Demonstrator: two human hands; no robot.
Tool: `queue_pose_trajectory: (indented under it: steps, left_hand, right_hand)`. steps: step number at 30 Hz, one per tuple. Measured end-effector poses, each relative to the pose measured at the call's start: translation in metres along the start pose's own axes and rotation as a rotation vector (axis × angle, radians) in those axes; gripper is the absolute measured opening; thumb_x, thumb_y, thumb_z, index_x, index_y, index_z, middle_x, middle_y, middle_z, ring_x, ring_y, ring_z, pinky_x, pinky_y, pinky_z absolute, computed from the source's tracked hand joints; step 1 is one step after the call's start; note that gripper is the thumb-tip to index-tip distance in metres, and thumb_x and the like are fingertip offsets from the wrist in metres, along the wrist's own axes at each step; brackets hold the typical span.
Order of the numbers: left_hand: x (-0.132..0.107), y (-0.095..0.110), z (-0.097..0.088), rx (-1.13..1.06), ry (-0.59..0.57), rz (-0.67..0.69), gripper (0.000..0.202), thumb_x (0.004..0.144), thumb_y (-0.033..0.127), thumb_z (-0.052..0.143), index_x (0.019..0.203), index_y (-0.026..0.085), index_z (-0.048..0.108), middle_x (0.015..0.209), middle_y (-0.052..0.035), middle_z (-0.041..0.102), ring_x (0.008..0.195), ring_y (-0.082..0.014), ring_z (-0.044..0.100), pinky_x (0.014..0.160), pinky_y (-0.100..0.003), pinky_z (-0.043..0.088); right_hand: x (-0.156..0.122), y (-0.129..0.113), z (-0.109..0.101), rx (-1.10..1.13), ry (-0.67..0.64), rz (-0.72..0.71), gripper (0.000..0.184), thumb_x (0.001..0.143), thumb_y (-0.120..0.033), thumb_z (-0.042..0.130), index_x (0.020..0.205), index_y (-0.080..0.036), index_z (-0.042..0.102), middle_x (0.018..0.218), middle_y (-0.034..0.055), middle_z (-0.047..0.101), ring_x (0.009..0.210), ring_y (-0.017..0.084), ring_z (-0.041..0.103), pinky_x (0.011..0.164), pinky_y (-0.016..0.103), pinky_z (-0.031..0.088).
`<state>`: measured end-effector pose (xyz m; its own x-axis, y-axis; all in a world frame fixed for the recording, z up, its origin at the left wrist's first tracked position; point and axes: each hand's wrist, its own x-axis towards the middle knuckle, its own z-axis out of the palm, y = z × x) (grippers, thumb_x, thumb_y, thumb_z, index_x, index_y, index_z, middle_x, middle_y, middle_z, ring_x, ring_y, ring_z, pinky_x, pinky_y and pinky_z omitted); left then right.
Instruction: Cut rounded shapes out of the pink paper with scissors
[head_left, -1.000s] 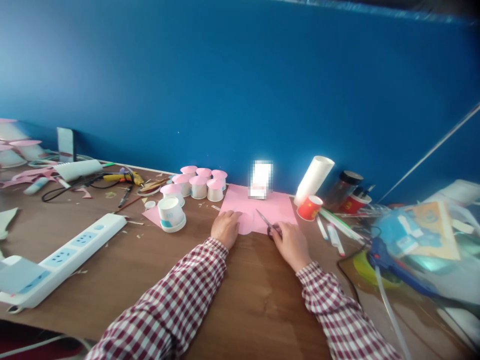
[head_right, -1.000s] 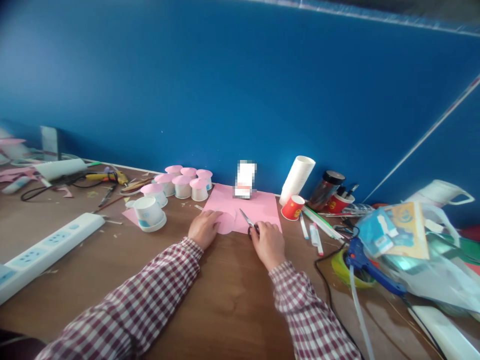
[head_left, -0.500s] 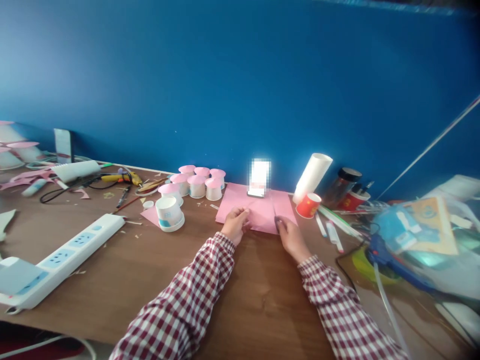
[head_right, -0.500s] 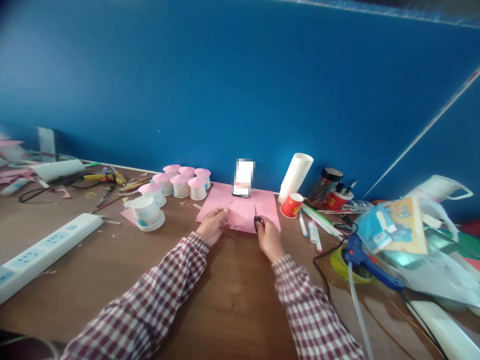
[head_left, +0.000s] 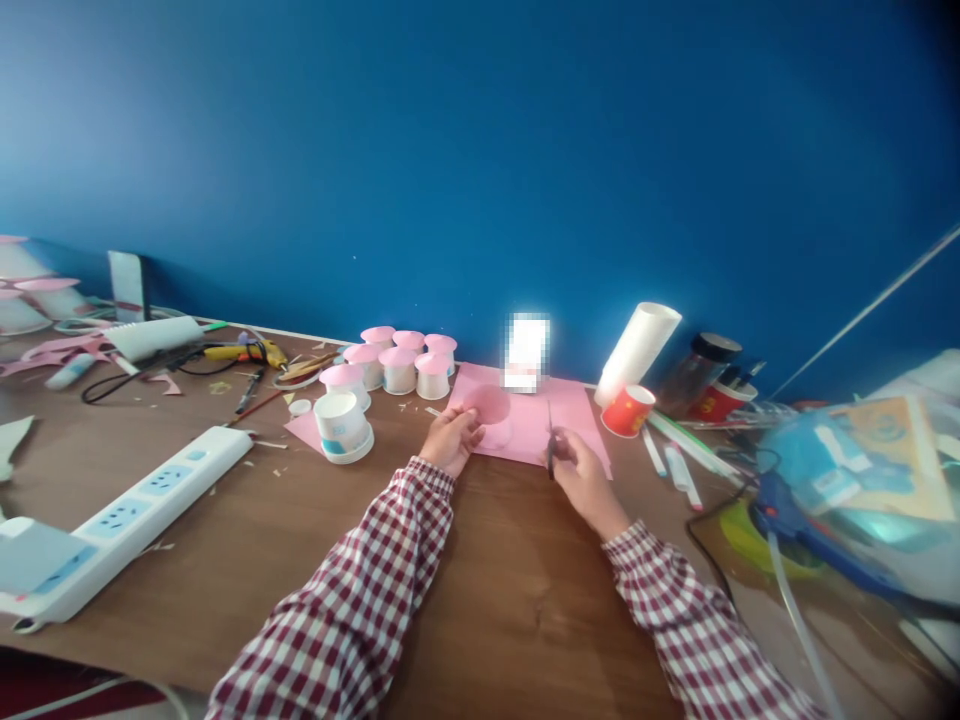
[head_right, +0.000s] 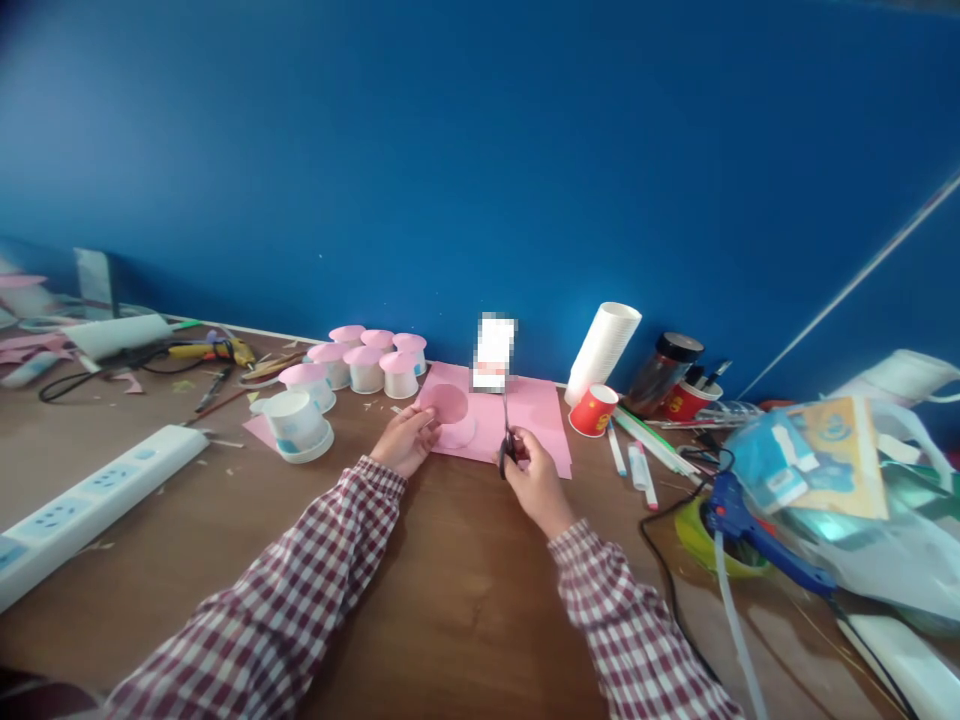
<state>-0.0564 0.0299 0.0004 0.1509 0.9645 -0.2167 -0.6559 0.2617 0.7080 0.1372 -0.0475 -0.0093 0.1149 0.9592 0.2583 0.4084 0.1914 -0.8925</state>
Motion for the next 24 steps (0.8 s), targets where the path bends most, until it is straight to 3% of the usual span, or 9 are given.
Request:
queue_pose_trajectory:
  steps: [4, 10, 17, 20, 24]
  left_hand:
    - [0.0, 0.001, -0.002, -0.049, -0.043, -0.025, 0.008, 0.077, 0.01, 0.062, 0.079, 0.015, 0.056, 0.065, 0.0027, 0.057, 0.048, -0.0017, 0.051, 0.047, -0.011, 0.046]
    - [0.0, -0.002, 0.002, -0.111, -0.029, 0.006, 0.013, 0.073, 0.002, 0.064, 0.068, 0.011, 0.055, 0.07, -0.0026, 0.062, 0.065, -0.0054, 0.061, 0.062, -0.012, 0.051]
    - [0.0, -0.001, 0.002, -0.084, 0.041, -0.077, 0.008, 0.075, 0.008, 0.064, 0.072, 0.01, 0.057, 0.066, -0.0009, 0.059, 0.054, -0.0048, 0.058, 0.048, -0.012, 0.049]
    - [-0.001, -0.002, 0.002, -0.054, 0.016, -0.072, 0.013, 0.071, 0.015, 0.069, 0.075, 0.012, 0.057, 0.066, 0.0016, 0.056, 0.053, -0.0043, 0.056, 0.039, -0.01, 0.042]
    - [-0.003, -0.004, 0.004, -0.055, -0.029, -0.049, 0.021, 0.065, 0.016, 0.074, 0.072, 0.013, 0.055, 0.066, 0.0047, 0.054, 0.041, 0.0013, 0.043, 0.027, -0.008, 0.022]
  right_hand:
    - [-0.007, -0.013, 0.008, 0.042, -0.065, -0.005, 0.038, 0.077, -0.041, 0.064, 0.105, -0.017, 0.055, 0.081, 0.0033, 0.06, 0.074, 0.016, 0.056, 0.071, 0.031, 0.051]
    - [-0.015, -0.015, 0.021, 0.068, -0.165, 0.023, 0.039, 0.076, -0.041, 0.066, 0.104, -0.018, 0.055, 0.077, 0.0008, 0.057, 0.07, 0.015, 0.055, 0.064, 0.027, 0.049]
    - [-0.014, -0.01, 0.021, 0.099, -0.224, 0.044, 0.036, 0.076, -0.037, 0.066, 0.105, -0.017, 0.056, 0.084, 0.003, 0.065, 0.078, 0.017, 0.062, 0.07, 0.029, 0.05]
    - [-0.014, -0.009, 0.02, 0.08, -0.226, 0.054, 0.037, 0.076, -0.036, 0.066, 0.107, -0.017, 0.056, 0.084, 0.0036, 0.066, 0.079, 0.018, 0.064, 0.07, 0.029, 0.051]
    - [-0.015, -0.008, 0.02, 0.116, -0.267, 0.079, 0.036, 0.079, -0.034, 0.062, 0.11, -0.017, 0.054, 0.083, 0.0048, 0.068, 0.08, 0.018, 0.065, 0.071, 0.03, 0.052]
